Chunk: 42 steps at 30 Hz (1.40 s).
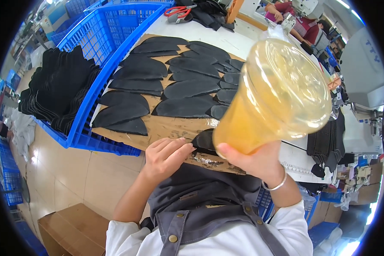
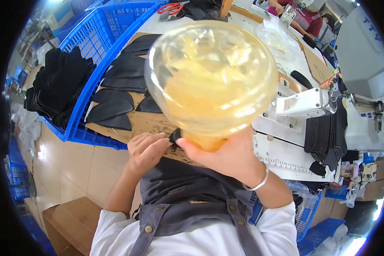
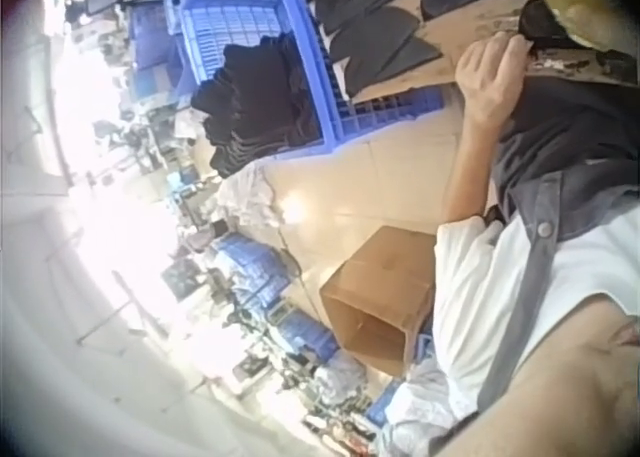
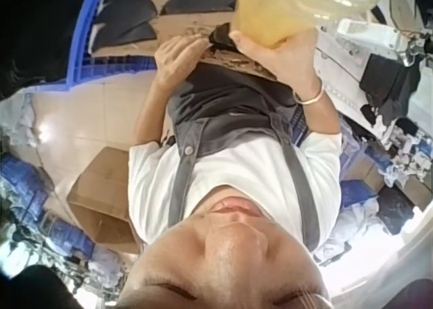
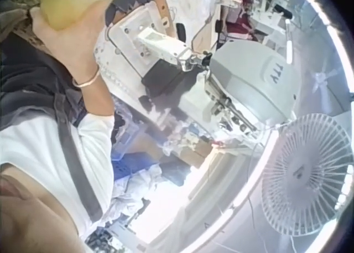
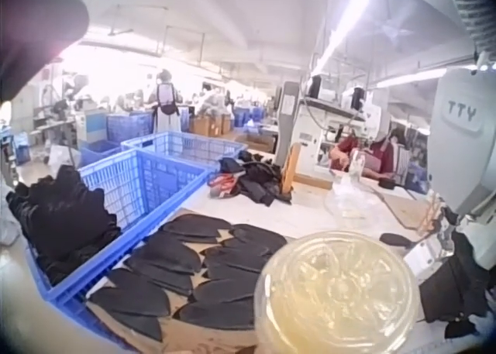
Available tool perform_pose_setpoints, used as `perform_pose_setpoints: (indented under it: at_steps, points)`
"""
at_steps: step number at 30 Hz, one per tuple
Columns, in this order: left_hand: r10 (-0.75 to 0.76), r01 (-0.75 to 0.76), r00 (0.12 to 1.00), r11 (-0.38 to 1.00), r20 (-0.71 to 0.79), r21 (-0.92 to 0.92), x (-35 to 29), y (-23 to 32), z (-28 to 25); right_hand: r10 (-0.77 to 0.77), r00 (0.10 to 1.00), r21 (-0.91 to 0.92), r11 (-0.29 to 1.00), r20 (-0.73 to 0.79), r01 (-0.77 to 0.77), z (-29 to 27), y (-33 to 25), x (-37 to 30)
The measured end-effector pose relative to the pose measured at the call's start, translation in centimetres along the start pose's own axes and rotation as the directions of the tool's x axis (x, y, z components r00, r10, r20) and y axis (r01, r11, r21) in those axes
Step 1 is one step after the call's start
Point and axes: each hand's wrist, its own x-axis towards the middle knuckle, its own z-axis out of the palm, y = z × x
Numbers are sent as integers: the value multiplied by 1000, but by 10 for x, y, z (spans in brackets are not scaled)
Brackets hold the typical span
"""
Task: Applying adhesive to black shoe components using a squeeze bottle and brush on a workbench.
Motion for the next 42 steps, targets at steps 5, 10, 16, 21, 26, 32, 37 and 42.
perform_pose_setpoints:
  at_steps: [5,10,16,21,26,32,37,42]
  points:
    - [-86,87,994,996,61,-14,2,3,-7,41,999,-243,969,4,-39,-65,20,-45]
    - [-386,421,906,866,175,-269,20,12,-14,179,918,-127,963,-354,-237,-96,58,-93]
    - [9,57,921,986,390,-158,82,44,8,391,816,877,400,-425,265,-80,104,-122]
    - [119,-29,741,989,660,-146,107,58,42,449,858,966,49,-250,255,-69,122,-126]
    - [140,-78,677,990,723,-119,111,60,52,493,851,983,77,-183,167,-66,120,-126]
    - [135,-84,732,991,667,-108,112,66,48,459,874,987,79,-159,139,-69,123,-126]
    - [147,-114,772,989,618,-93,108,64,45,487,861,989,48,-145,140,-66,123,-125]
    - [285,-167,794,952,537,-258,102,67,59,532,831,987,64,-161,150,-68,123,-127]
